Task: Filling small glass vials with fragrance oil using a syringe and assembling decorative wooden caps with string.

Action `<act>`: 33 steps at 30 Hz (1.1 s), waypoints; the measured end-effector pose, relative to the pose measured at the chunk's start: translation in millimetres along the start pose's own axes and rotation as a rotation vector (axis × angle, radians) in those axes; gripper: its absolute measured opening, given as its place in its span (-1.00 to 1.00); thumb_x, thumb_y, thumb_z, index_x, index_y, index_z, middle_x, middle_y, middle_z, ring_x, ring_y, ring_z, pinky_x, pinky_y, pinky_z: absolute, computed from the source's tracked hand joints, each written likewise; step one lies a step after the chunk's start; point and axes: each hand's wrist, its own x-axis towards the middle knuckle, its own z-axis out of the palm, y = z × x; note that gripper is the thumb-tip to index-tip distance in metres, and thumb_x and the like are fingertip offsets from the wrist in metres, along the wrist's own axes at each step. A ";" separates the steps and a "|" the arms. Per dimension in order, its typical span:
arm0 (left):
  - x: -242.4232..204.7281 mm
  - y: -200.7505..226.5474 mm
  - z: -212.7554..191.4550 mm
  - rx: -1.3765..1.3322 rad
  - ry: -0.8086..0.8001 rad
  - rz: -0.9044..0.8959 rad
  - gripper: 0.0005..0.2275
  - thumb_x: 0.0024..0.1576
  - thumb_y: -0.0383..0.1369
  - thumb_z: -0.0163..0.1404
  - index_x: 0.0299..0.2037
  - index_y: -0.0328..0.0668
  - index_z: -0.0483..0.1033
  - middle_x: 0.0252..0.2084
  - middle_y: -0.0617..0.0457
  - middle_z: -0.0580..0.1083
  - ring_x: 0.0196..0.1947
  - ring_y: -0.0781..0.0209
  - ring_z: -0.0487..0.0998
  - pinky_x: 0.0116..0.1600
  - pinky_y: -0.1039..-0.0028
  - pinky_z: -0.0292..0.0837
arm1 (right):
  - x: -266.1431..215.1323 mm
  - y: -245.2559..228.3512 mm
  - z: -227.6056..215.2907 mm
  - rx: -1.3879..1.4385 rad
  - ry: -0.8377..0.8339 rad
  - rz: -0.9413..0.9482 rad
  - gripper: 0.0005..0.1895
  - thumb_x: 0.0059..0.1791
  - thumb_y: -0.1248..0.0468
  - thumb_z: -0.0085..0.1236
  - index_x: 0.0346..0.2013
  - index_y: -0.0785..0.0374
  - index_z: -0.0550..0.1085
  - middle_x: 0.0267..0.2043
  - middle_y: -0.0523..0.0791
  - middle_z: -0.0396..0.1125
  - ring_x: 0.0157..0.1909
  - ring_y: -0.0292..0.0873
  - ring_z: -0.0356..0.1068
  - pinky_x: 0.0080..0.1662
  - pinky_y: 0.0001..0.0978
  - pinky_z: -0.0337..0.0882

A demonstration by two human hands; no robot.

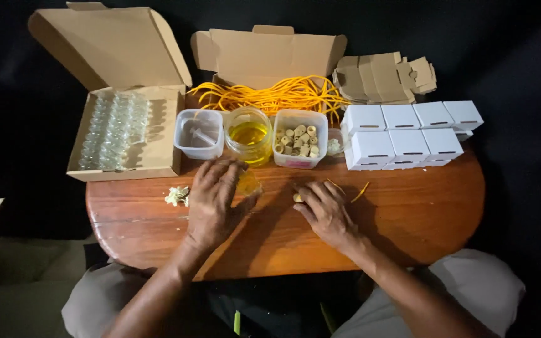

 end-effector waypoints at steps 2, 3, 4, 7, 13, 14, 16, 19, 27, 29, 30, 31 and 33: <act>34.1 -15.9 -40.3 -0.724 0.061 -0.168 -0.80 0.29 -0.44 -0.14 0.00 -0.32 0.52 -0.26 -0.15 0.52 -0.24 -0.12 0.60 -0.17 0.20 0.55 | 7.6 -4.4 -6.3 0.090 0.023 0.013 -0.70 0.04 0.20 0.19 0.00 0.30 0.50 -0.13 0.02 0.40 -0.19 0.16 0.45 -0.13 -0.09 0.46; 30.0 -4.2 -35.1 -0.726 0.064 -0.168 -0.80 0.29 -0.44 -0.14 0.00 -0.32 0.52 -0.26 -0.15 0.52 -0.24 -0.12 0.60 -0.17 0.20 0.55 | 6.7 -3.4 -8.4 0.087 0.023 0.014 -0.70 0.04 0.20 0.19 0.00 0.30 0.50 -0.13 0.02 0.40 -0.19 0.16 0.45 -0.13 -0.09 0.46; 25.6 8.1 -29.1 -0.864 0.005 -0.259 -0.76 0.23 -0.43 -0.07 0.05 -0.30 0.51 -0.24 -0.15 0.54 -0.24 -0.13 0.61 -0.18 0.19 0.57 | 5.4 -1.7 -9.7 0.044 0.003 0.003 -0.65 0.01 0.23 0.20 0.07 0.25 0.48 -0.09 -0.02 0.39 -0.14 0.12 0.45 -0.08 -0.10 0.45; 6.9 44.7 -18.5 -1.210 -0.174 -0.506 -0.55 0.06 -0.38 0.11 0.20 -0.23 0.46 -0.20 -0.15 0.58 -0.22 -0.17 0.65 -0.19 0.15 0.61 | -11.2 10.1 6.0 0.009 -0.044 -0.006 -0.55 -0.08 0.33 0.21 0.13 0.17 0.46 -0.07 -0.06 0.36 -0.08 0.05 0.43 -0.03 -0.11 0.43; 6.0 68.9 -4.0 -1.557 -0.336 -1.090 -0.46 -0.08 -0.36 0.31 0.20 0.03 0.56 -0.17 0.00 0.66 -0.14 0.05 0.71 -0.13 0.29 0.67 | -13.0 15.1 14.9 -0.036 -0.022 -0.054 -0.77 -0.03 0.37 0.14 -0.08 0.18 0.52 -0.18 -0.03 0.39 -0.18 0.05 0.45 -0.08 -0.13 0.45; -0.4 74.5 4.5 -1.606 -0.379 -1.164 -0.42 -0.08 -0.38 0.34 0.22 0.03 0.54 -0.12 -0.02 0.66 -0.10 0.03 0.71 -0.10 0.25 0.68 | -14.7 15.0 17.6 -0.011 -0.007 -0.033 -0.79 -0.01 0.37 0.13 -0.08 0.21 0.52 -0.21 0.00 0.41 -0.20 0.08 0.47 -0.10 -0.10 0.46; 35.0 56.4 -29.0 -1.588 -0.484 -1.251 -0.47 -0.10 -0.35 0.32 0.16 0.04 0.59 -0.19 -0.01 0.67 -0.12 0.03 0.71 -0.06 0.16 0.64 | -29.5 26.9 37.3 0.084 0.036 0.016 -0.80 0.04 0.37 0.08 -0.04 0.25 0.53 -0.20 0.02 0.42 -0.20 0.12 0.47 -0.11 -0.09 0.46; 17.8 70.0 -4.2 -1.508 -0.683 -1.347 -0.55 -0.14 -0.30 0.32 0.03 0.19 0.64 -0.30 0.12 0.67 -0.14 0.09 0.71 -0.04 0.13 0.58 | -13.8 12.8 13.9 0.280 0.089 0.127 -0.76 0.09 0.32 0.09 0.04 0.27 0.53 -0.22 0.03 0.42 -0.21 0.16 0.47 -0.14 -0.08 0.46; 38.8 65.2 -19.8 -1.643 -0.737 -1.374 -0.78 -0.06 -0.38 0.20 -0.19 0.00 0.72 -0.37 -0.04 0.65 -0.24 0.05 0.69 -0.06 0.30 0.53 | 9.2 -14.5 -44.6 0.495 0.013 0.237 -0.81 0.05 0.33 0.18 -0.05 0.27 0.57 -0.21 -0.01 0.47 -0.13 0.11 0.52 -0.03 -0.08 0.50; 34.9 63.9 -15.5 -1.702 -0.619 -1.289 -0.75 -0.04 -0.41 0.27 -0.14 -0.02 0.72 -0.33 -0.07 0.66 -0.22 0.02 0.71 -0.08 0.26 0.57 | 12.4 -17.1 -50.7 0.509 -0.021 0.218 -0.84 0.05 0.34 0.16 -0.09 0.26 0.58 -0.20 0.00 0.48 -0.12 0.13 0.52 -0.02 -0.04 0.49; 32.9 65.8 -14.6 -1.702 -0.619 -1.296 -0.75 -0.04 -0.41 0.27 -0.14 -0.02 0.72 -0.33 -0.07 0.66 -0.22 0.02 0.71 -0.08 0.26 0.57 | 12.6 -17.1 -50.1 0.511 -0.027 0.216 -0.84 0.05 0.34 0.16 -0.09 0.26 0.58 -0.20 0.00 0.48 -0.12 0.13 0.52 -0.02 -0.04 0.49; 30.7 67.5 -14.0 -1.697 -0.626 -1.253 -0.74 -0.04 -0.42 0.27 -0.11 -0.04 0.71 -0.33 -0.08 0.66 -0.22 -0.03 0.70 -0.08 0.23 0.57 | 12.6 -17.5 -49.4 0.527 -0.029 0.204 -0.85 0.05 0.35 0.16 -0.10 0.29 0.58 -0.21 0.03 0.47 -0.12 0.16 0.52 -0.02 -0.02 0.50; 27.8 67.8 -13.7 -1.693 -0.635 -1.215 -0.72 -0.03 -0.43 0.27 -0.09 -0.06 0.70 -0.33 -0.10 0.66 -0.22 -0.08 0.70 -0.08 0.21 0.57 | 13.6 -18.1 -49.4 0.545 -0.036 0.194 -0.85 0.05 0.35 0.15 -0.11 0.31 0.57 -0.21 0.05 0.47 -0.13 0.18 0.52 -0.02 0.01 0.50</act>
